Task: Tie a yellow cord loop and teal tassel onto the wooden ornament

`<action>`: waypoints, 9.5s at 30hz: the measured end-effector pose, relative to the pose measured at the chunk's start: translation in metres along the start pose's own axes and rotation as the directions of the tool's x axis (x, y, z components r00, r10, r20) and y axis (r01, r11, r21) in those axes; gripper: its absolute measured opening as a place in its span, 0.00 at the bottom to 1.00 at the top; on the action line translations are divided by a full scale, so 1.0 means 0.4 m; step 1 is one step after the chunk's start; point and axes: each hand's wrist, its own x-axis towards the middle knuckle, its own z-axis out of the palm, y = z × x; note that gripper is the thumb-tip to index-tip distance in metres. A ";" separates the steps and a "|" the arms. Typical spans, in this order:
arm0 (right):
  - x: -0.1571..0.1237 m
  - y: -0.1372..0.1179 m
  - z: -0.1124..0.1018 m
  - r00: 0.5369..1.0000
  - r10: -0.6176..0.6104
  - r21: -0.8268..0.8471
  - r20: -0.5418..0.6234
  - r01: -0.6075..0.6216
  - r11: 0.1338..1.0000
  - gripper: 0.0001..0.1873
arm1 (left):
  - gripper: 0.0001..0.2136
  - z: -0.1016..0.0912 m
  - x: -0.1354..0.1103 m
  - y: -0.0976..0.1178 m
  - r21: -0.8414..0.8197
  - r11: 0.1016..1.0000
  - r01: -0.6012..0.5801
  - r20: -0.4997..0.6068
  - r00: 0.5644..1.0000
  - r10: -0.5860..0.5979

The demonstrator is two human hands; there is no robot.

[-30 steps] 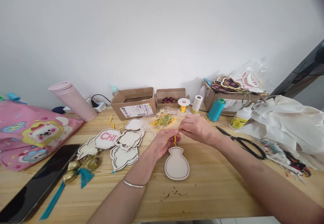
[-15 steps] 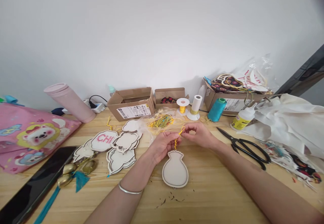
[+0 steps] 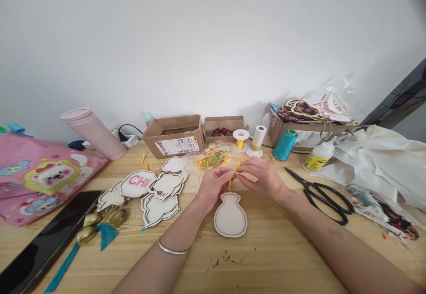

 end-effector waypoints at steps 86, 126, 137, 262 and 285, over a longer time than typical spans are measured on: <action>-0.016 -0.014 0.013 0.994 0.061 -0.057 -0.090 -0.066 0.996 0.03 | 0.05 0.018 -0.018 -0.001 0.442 0.839 -0.317 -0.130 0.903 0.410; -0.015 -0.047 0.030 0.940 0.335 0.104 -0.071 -0.327 0.939 0.03 | 0.04 0.025 -0.024 0.001 0.535 0.748 -0.393 -0.117 0.842 0.527; -0.003 -0.035 0.002 0.998 0.042 -0.133 -0.046 -0.048 0.990 0.04 | 0.04 0.020 -0.022 0.005 0.636 0.632 -0.443 -0.039 0.799 0.600; 0.017 -0.015 -0.076 0.809 0.049 0.056 0.586 -0.100 0.993 0.11 | 0.14 0.012 -0.024 0.005 0.186 0.965 0.184 0.123 0.970 -0.208; -0.007 0.014 -0.015 0.717 0.485 0.513 0.501 -0.697 0.501 0.14 | 0.08 0.032 -0.030 0.008 0.397 0.904 -0.159 0.021 0.986 0.164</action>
